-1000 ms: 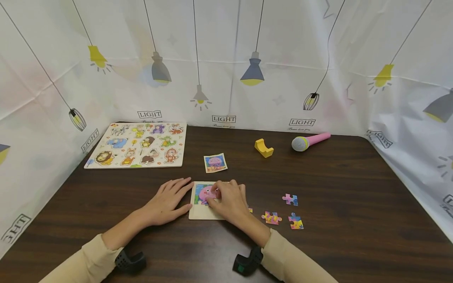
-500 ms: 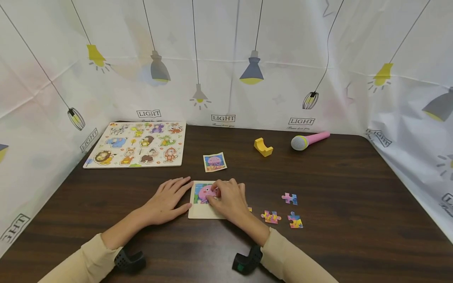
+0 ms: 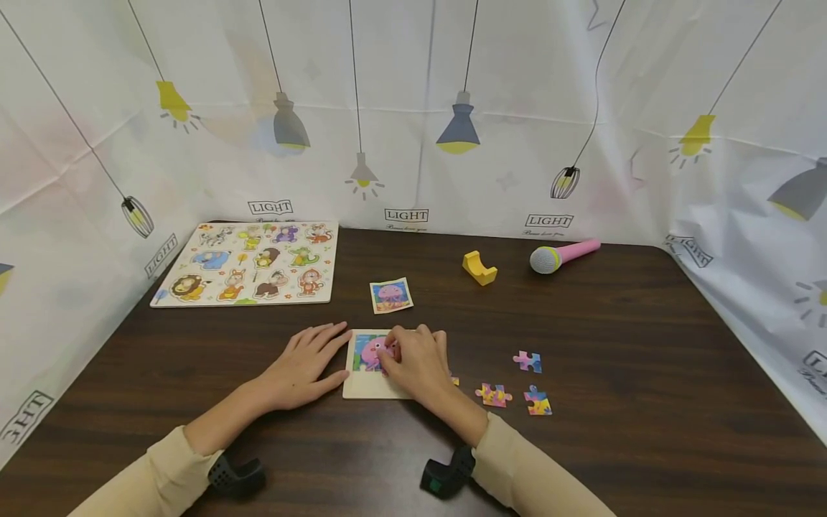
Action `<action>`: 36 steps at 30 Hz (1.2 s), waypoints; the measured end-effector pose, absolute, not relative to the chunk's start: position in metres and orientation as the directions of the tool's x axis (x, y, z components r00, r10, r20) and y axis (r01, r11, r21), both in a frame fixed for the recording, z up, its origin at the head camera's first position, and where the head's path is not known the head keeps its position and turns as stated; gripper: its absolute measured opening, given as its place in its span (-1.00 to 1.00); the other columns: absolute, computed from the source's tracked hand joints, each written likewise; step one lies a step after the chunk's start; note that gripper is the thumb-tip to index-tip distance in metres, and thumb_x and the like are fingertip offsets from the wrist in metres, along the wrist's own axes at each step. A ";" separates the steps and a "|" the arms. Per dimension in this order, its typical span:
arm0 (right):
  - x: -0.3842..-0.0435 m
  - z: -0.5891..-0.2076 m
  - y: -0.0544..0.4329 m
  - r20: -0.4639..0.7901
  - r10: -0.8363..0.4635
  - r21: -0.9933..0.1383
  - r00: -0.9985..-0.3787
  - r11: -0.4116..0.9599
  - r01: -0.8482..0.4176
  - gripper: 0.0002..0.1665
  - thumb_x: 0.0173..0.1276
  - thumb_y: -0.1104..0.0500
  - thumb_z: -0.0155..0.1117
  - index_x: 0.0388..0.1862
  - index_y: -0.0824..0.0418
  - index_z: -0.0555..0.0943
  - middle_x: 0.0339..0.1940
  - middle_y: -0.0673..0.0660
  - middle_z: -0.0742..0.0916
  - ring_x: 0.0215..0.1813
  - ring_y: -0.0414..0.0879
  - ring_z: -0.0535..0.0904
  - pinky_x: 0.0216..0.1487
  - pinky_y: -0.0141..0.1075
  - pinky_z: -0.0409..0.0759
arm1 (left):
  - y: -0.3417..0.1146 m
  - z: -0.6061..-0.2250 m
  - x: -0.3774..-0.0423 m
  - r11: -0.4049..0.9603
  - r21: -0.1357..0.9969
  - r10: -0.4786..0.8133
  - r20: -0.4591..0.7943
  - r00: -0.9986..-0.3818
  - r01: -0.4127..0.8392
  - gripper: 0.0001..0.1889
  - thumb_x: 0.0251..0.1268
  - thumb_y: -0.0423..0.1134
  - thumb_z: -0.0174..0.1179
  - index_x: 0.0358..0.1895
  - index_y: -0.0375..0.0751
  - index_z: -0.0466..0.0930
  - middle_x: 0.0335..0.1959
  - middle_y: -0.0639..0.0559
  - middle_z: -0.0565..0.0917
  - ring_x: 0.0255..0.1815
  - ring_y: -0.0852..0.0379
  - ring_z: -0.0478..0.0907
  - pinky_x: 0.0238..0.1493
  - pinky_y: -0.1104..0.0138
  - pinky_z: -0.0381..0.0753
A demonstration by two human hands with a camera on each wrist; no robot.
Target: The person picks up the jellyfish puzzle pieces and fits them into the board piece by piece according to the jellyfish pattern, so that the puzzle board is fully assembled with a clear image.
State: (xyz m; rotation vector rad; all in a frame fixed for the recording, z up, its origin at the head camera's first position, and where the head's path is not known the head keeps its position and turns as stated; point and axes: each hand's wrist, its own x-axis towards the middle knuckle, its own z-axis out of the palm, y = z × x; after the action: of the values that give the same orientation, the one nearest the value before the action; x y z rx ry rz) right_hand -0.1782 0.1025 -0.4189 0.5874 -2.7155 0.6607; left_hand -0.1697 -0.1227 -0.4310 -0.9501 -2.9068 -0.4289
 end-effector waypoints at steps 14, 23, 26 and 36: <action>-0.179 -0.418 0.101 0.351 -0.305 -0.296 -0.885 0.861 -0.414 -0.66 0.09 -0.15 0.35 -0.59 0.01 0.47 -0.78 -0.18 0.37 -0.53 -0.18 0.25 -0.36 -0.21 0.12 | -0.122 -0.432 -0.170 0.773 0.233 0.572 0.145 -0.807 0.590 -0.32 0.35 0.20 -0.20 0.41 -0.12 0.10 0.42 -0.07 0.09 0.39 -0.05 -0.01 0.29 -0.03 -0.06; -0.179 -0.417 0.101 0.352 -0.303 -0.305 -0.886 0.858 -0.414 -0.67 0.10 -0.14 0.35 -0.59 0.00 0.47 -0.77 -0.18 0.37 -0.52 -0.18 0.25 -0.35 -0.21 0.12 | -0.123 -0.433 -0.171 0.768 0.233 0.576 0.157 -0.802 0.597 -0.31 0.35 0.21 -0.21 0.41 -0.12 0.09 0.42 -0.08 0.08 0.39 -0.05 -0.02 0.29 -0.03 -0.06; -0.179 -0.417 0.102 0.371 -0.310 -0.305 -0.875 0.850 -0.431 -0.67 0.08 -0.13 0.37 -0.60 0.00 0.47 -0.76 -0.18 0.38 -0.53 -0.19 0.25 -0.36 -0.21 0.13 | -0.123 -0.432 -0.171 0.770 0.230 0.576 0.149 -0.804 0.594 -0.31 0.35 0.22 -0.23 0.42 -0.11 0.08 0.42 -0.08 0.08 0.39 -0.05 -0.02 0.30 -0.03 -0.06; -0.175 -0.405 0.112 0.435 -0.347 -0.303 -0.831 0.813 -0.498 -0.75 0.04 -0.05 0.42 -0.45 0.07 0.62 -0.67 -0.18 0.53 -0.47 -0.21 0.31 -0.29 -0.20 0.21 | -0.123 -0.432 -0.170 0.770 0.237 0.577 0.136 -0.805 0.592 -0.31 0.35 0.22 -0.24 0.42 -0.10 0.07 0.43 -0.07 0.07 0.40 -0.05 -0.03 0.30 -0.04 -0.06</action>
State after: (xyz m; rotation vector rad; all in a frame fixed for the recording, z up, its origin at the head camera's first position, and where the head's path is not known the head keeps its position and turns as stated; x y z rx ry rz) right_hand -0.1750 0.1118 -0.4048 0.6377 -2.6363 0.5826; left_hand -0.1702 -0.1228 -0.4322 -0.9602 -2.9034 -0.4175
